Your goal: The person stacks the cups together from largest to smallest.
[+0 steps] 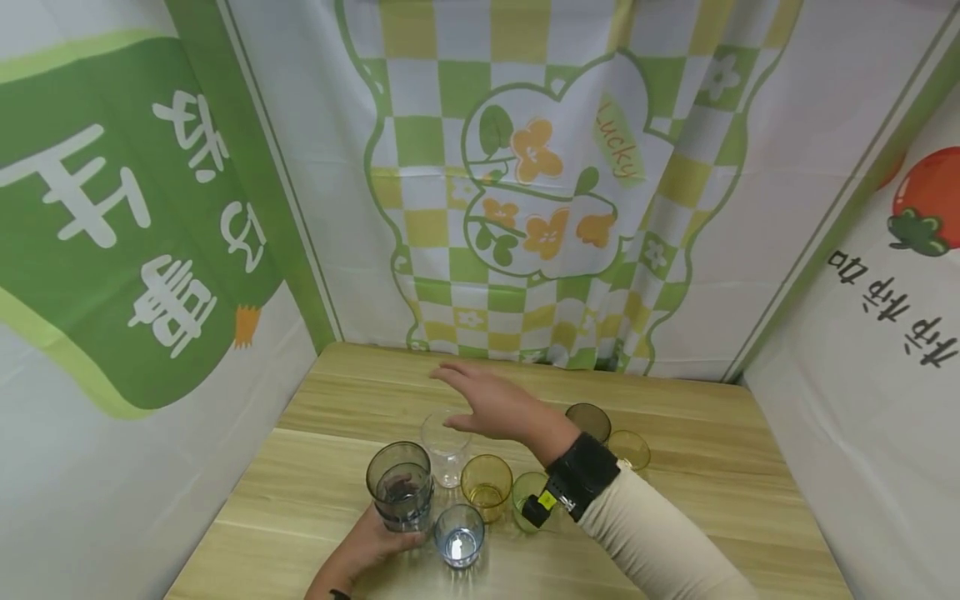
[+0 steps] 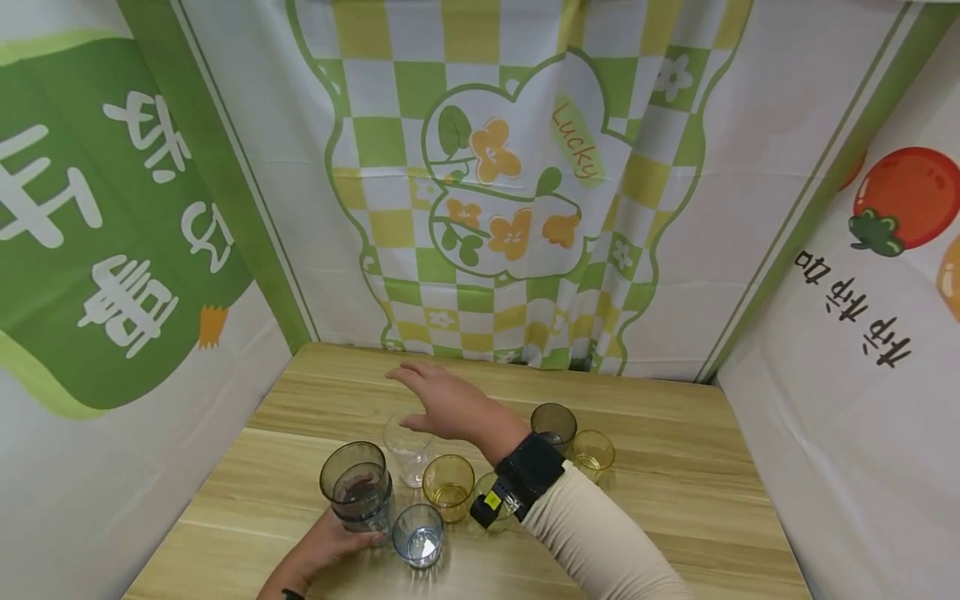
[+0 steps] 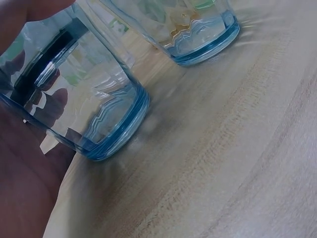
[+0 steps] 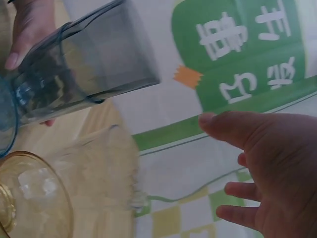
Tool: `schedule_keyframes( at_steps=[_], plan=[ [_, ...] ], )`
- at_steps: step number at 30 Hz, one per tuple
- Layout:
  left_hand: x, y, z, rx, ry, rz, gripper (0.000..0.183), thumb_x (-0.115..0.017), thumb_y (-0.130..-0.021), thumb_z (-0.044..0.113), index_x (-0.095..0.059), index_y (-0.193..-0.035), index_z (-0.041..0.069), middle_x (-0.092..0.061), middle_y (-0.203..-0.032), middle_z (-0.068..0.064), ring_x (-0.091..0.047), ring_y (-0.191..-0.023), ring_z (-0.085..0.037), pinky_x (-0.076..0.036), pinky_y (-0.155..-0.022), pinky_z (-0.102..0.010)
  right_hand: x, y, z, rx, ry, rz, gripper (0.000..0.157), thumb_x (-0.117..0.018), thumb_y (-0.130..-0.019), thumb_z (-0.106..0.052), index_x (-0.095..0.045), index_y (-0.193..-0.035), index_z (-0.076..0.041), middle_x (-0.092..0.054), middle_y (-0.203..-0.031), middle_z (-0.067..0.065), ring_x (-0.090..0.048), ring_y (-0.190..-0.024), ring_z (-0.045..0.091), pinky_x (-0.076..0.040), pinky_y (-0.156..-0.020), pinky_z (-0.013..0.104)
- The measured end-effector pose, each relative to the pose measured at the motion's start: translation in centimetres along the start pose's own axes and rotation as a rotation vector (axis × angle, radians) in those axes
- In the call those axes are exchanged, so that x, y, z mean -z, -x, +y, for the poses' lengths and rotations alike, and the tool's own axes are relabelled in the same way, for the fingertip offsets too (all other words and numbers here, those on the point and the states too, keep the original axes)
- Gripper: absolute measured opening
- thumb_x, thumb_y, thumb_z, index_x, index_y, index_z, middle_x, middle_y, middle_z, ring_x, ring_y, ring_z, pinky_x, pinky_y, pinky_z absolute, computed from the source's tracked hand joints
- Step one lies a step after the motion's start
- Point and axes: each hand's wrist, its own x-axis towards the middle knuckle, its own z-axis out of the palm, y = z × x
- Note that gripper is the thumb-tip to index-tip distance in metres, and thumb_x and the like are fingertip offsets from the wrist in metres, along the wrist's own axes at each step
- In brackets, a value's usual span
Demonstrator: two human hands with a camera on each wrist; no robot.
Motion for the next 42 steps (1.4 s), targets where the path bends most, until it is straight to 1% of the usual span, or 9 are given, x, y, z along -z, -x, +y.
schedule_keyframes(
  at_steps=[5, 11, 15, 19, 22, 24, 27, 30, 42],
  plan=[
    [-0.1, 0.0, -0.1, -0.012, -0.026, -0.01, 0.091, -0.088, -0.074, 0.01, -0.037, -0.149, -0.002, -0.054, -0.144, -0.023, -0.048, -0.136, -0.044, -0.026, -0.116, -0.063, -2.8, -1.9, 0.8, 0.001, -0.021, -0.045, 0.082, -0.073, -0.093, -0.041, -0.029, -0.159, -0.024, -0.025, -0.166, 0.007, -0.031, -0.149, 0.028, -0.043, -0.111, 0.044],
    [-0.1, 0.1, -0.5, -0.016, -0.02, -0.028, 0.094, -0.088, -0.075, 0.011, -0.034, -0.151, -0.001, -0.052, -0.146, -0.023, -0.047, -0.136, -0.044, -0.028, -0.115, -0.061, -5.2, -2.9, 1.3, -0.008, -0.058, -0.153, 0.089, -0.076, -0.089, -0.046, -0.025, -0.161, -0.027, -0.019, -0.168, 0.009, -0.027, -0.151, 0.032, -0.041, -0.113, 0.046],
    [-0.1, 0.1, -0.7, -0.009, 0.027, -0.049, 0.095, -0.087, -0.076, 0.01, -0.031, -0.153, 0.002, -0.048, -0.15, -0.024, -0.041, -0.14, -0.046, -0.022, -0.117, -0.065, -6.3, -3.1, 1.2, -0.028, -0.054, -0.2, 0.087, -0.076, -0.089, -0.044, -0.027, -0.16, -0.03, -0.018, -0.168, 0.009, -0.028, -0.151, 0.03, -0.043, -0.111, 0.044],
    [-0.1, 0.2, -0.8, -0.018, 0.001, -0.035, 0.094, -0.088, -0.076, 0.011, -0.033, -0.152, 0.002, -0.051, -0.148, -0.022, -0.045, -0.138, -0.044, -0.027, -0.117, -0.059, -7.2, -3.0, 1.0, -0.028, -0.009, -0.236, 0.08, -0.073, -0.091, -0.047, -0.034, -0.158, -0.029, -0.023, -0.167, 0.008, -0.03, -0.15, 0.026, -0.042, -0.112, 0.04],
    [-0.1, 0.2, -0.6, -0.026, -0.044, -0.01, 0.093, -0.089, -0.074, 0.013, -0.036, -0.15, 0.0, -0.055, -0.144, -0.02, -0.049, -0.135, -0.041, -0.031, -0.115, -0.053, -7.4, -2.9, 0.8, -0.025, 0.054, -0.25, 0.075, -0.074, -0.09, -0.047, -0.041, -0.155, -0.027, -0.028, -0.165, 0.007, -0.029, -0.151, 0.025, -0.039, -0.114, 0.039],
    [-0.1, 0.2, -0.4, -0.022, -0.041, -0.001, 0.093, -0.089, -0.074, 0.012, -0.037, -0.149, 0.0, -0.055, -0.143, -0.02, -0.049, -0.135, -0.041, -0.03, -0.115, -0.054, -7.3, -2.8, 0.6, -0.027, 0.085, -0.257, 0.074, -0.077, -0.089, -0.044, -0.044, -0.153, -0.027, -0.03, -0.164, 0.006, -0.029, -0.151, 0.024, -0.039, -0.115, 0.038],
    [-0.1, 0.1, -0.2, -0.011, -0.018, 0.009, 0.092, -0.089, -0.073, 0.01, -0.037, -0.149, 0.0, -0.055, -0.143, -0.022, -0.048, -0.135, -0.043, -0.027, -0.116, -0.061, -7.1, -2.6, 0.5, -0.03, 0.098, -0.26, 0.074, -0.079, -0.088, -0.041, -0.045, -0.152, -0.026, -0.032, -0.164, 0.005, -0.029, -0.151, 0.025, -0.04, -0.114, 0.039],
    [-0.1, 0.1, -0.1, 0.004, -0.004, 0.013, 0.092, -0.089, -0.073, 0.01, -0.037, -0.148, 0.0, -0.055, -0.143, -0.023, -0.048, -0.135, -0.043, -0.026, -0.116, -0.063, -6.8, -2.3, 0.5, -0.025, 0.109, -0.263, 0.074, -0.079, -0.088, -0.04, -0.045, -0.152, -0.026, -0.033, -0.163, 0.005, -0.03, -0.15, 0.025, -0.039, -0.114, 0.038],
    [0.0, -0.1, -0.2, 0.02, 0.028, -0.007, 0.09, -0.088, -0.073, 0.01, -0.04, -0.149, 0.005, -0.056, -0.144, -0.016, -0.049, -0.136, -0.037, -0.023, -0.118, -0.058, -6.1, 0.1, 1.5, -0.085, 0.136, -0.325, 0.075, -0.079, -0.088, -0.042, -0.043, -0.153, -0.029, -0.032, -0.164, 0.003, -0.028, -0.151, 0.029, -0.045, -0.109, 0.043]
  ],
)
